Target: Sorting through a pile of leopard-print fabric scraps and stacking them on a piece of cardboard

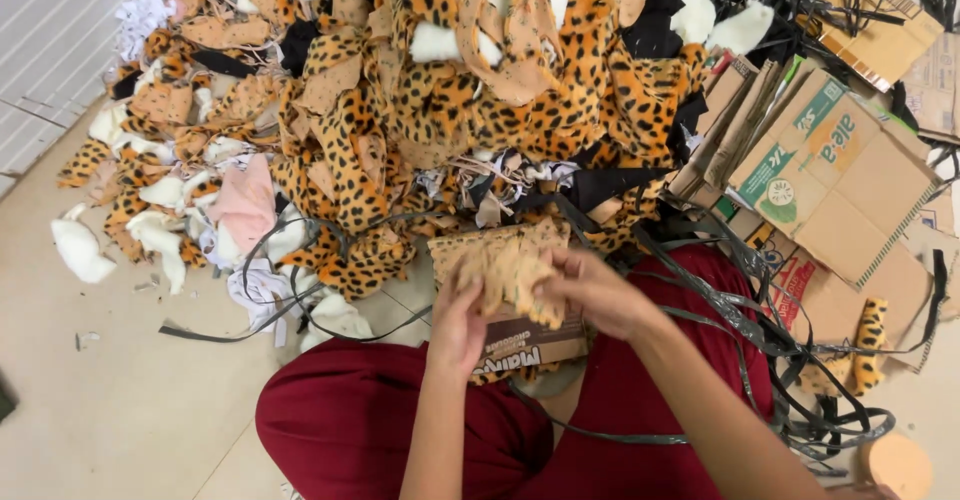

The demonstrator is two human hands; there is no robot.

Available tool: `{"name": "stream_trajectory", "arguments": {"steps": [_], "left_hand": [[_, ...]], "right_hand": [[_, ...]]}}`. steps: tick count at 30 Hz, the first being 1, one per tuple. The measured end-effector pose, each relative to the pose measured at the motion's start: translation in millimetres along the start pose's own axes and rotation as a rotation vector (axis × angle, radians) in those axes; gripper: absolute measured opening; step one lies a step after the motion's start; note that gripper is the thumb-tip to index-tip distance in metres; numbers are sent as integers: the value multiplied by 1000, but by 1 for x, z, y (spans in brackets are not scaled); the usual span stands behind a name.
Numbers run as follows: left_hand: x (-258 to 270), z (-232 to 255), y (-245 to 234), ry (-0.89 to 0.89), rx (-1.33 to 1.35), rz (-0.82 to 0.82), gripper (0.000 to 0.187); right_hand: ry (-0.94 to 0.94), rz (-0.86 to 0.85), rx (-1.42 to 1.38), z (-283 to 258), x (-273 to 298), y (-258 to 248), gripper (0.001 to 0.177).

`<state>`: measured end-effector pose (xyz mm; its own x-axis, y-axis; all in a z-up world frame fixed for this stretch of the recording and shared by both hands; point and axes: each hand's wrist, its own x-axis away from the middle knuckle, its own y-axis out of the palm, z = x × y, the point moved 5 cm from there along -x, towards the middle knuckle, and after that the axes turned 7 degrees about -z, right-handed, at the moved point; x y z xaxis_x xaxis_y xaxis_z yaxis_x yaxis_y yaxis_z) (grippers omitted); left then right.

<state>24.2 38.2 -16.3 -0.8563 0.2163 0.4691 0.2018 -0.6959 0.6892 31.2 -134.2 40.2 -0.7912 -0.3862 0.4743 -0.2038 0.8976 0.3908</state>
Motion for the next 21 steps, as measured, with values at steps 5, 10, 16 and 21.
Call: {"name": "stream_trajectory", "arguments": {"steps": [5, 10, 16, 21], "left_hand": [[13, -26, -88, 26, -469, 265, 68], [14, -37, -118, -25, -915, 424, 62], [14, -24, -103, 105, -1044, 502, 46], [14, -9, -99, 151, -1100, 541, 42]], "right_hand": [[152, 45, 271, 121, -26, -40, 28], [191, 102, 627, 174, -45, -64, 33], [119, 145, 862, 171, -40, -48, 34], [49, 101, 910, 163, -35, -29, 32]]}}
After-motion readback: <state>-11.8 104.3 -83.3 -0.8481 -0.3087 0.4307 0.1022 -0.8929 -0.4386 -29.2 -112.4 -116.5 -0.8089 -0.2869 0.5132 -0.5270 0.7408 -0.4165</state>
